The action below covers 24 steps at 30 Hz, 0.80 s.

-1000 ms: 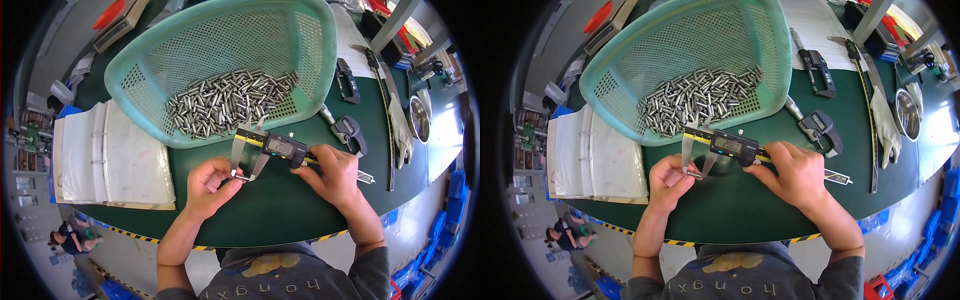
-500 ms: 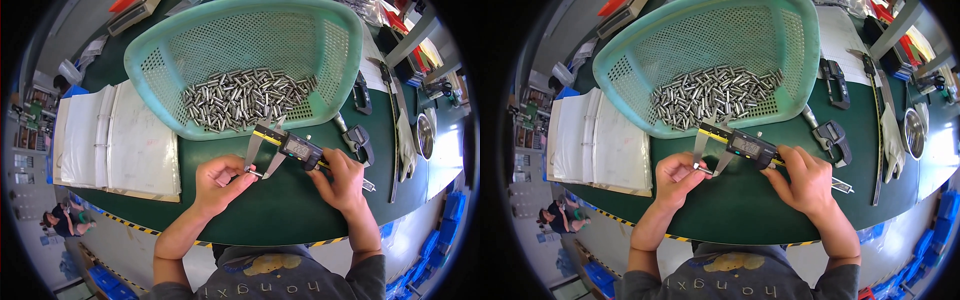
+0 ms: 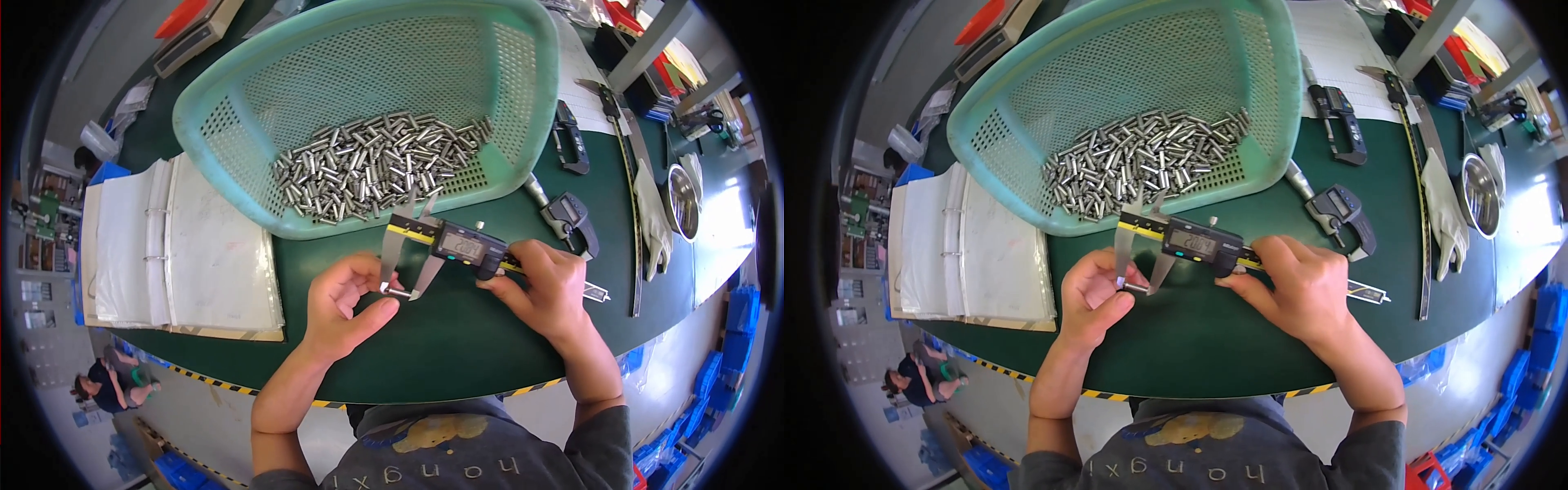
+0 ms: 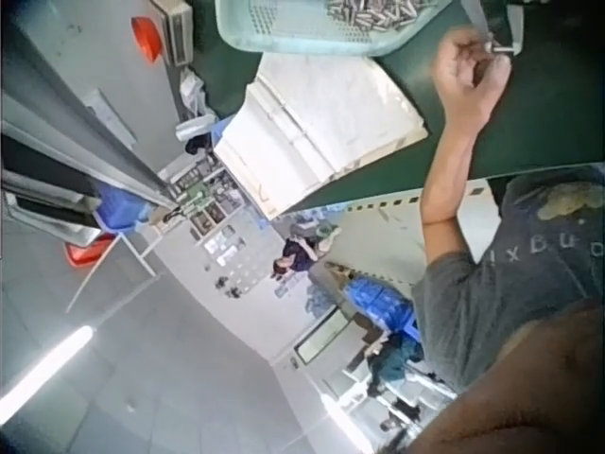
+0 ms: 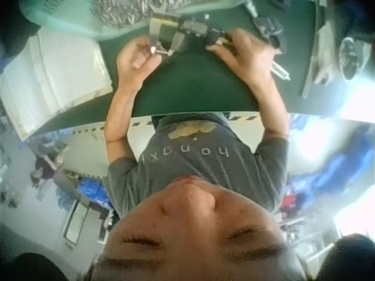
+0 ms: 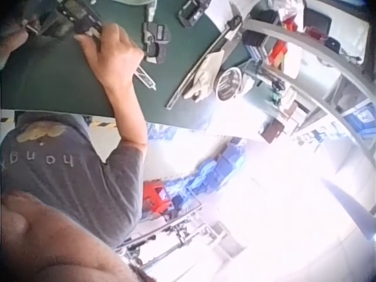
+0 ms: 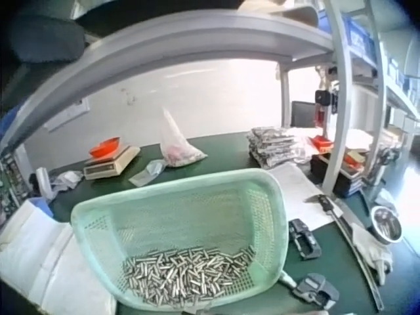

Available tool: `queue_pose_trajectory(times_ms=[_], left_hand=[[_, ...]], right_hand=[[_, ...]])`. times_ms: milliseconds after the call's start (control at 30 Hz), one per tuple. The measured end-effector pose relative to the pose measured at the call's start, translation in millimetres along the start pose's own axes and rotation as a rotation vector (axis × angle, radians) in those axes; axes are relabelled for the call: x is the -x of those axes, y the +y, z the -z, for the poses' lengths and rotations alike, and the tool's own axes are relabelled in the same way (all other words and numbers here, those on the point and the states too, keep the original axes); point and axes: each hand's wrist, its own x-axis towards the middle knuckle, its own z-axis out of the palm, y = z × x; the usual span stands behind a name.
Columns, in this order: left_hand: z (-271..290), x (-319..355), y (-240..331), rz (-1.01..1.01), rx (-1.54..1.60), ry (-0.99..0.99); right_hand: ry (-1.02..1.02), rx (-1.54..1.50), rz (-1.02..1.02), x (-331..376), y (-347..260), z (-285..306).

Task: Measuring small metal pins with a digital caliper for quality control.

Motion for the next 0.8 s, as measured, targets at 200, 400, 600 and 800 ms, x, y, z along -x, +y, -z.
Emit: queue_pose_trajectory(times_ms=[200,400,600,800], left_hand=[[3,1,-2,0.033,-0.027,0.004],[9,-4,6,0.055,-0.106,0.042],[35,-64,38,-0.341,-0.962,0.252],[18,-113,38,-0.766,-1.412,0.065]], right_hand=[[-0.013,0.015,0.001,0,-2,0],[-0.01,0.058,0.023,0,-4,-4],[0.006,0.06,0.056,0,-11,2],[-0.025,0.044,0.169,2,-15,4]])
